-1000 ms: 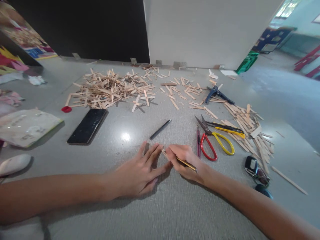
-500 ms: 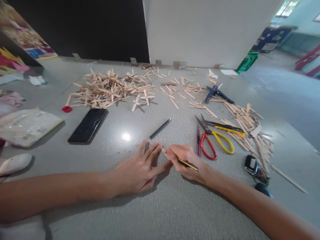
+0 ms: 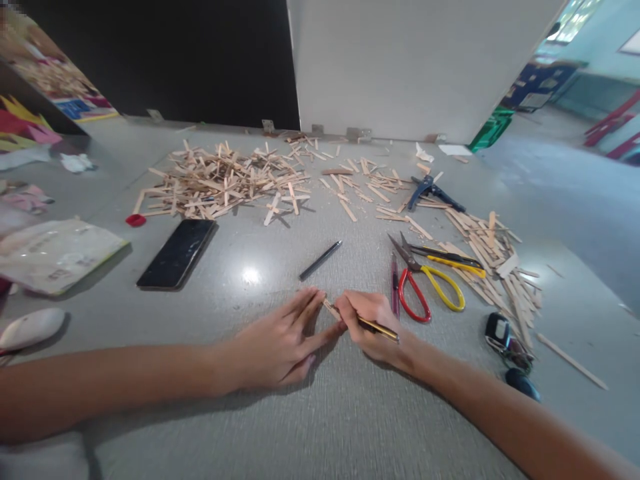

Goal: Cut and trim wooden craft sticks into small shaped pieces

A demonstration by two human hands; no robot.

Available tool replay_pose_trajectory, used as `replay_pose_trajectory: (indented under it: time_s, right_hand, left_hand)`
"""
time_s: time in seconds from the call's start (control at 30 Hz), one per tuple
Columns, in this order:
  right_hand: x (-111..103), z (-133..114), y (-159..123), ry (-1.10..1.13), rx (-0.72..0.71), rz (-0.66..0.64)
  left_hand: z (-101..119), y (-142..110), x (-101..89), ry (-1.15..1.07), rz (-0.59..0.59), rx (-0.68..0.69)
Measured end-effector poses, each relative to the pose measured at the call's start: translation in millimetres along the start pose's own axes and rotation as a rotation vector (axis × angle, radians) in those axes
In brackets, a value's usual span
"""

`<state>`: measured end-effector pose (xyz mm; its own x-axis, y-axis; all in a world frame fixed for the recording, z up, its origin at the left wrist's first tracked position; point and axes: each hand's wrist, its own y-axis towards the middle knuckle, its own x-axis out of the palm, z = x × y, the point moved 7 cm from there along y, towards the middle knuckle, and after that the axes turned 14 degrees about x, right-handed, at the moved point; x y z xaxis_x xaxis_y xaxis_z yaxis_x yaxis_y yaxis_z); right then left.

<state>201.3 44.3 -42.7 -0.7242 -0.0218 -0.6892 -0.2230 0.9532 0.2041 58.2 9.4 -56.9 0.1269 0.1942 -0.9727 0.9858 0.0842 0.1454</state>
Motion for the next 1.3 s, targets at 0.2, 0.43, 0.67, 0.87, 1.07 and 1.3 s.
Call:
replay_pose_trajectory:
  time_s: [0.2,0.43,0.67,0.87,1.07,1.3]
  right_hand:
    - [-6,1,-1,0.014,0.033,0.059]
    - [3,-2,7,-0.003,0.016,-0.038]
    - [5,-1,9,0.009,0.028,-0.075]
    - [6,-3,9,0.02,0.015,-0.084]
    - [6,-3,9,0.022,0.009,-0.092]
    - [7,-4,9,0.03,-0.001,-0.09]
  left_hand:
    - [0,1,-1.3,0.007,0.004,0.017]
    - [2,1,-0.6,0.1,0.042,0.024]
    - [3,1,-2.2,0.095,0.046,0.026]
    - [1,1,-3.2,0.076,0.021,0.014]
    - [2,1,-3.3,0.042,0.053,0.014]
    - [2,2,-4.0,0.061,0.058,0.022]
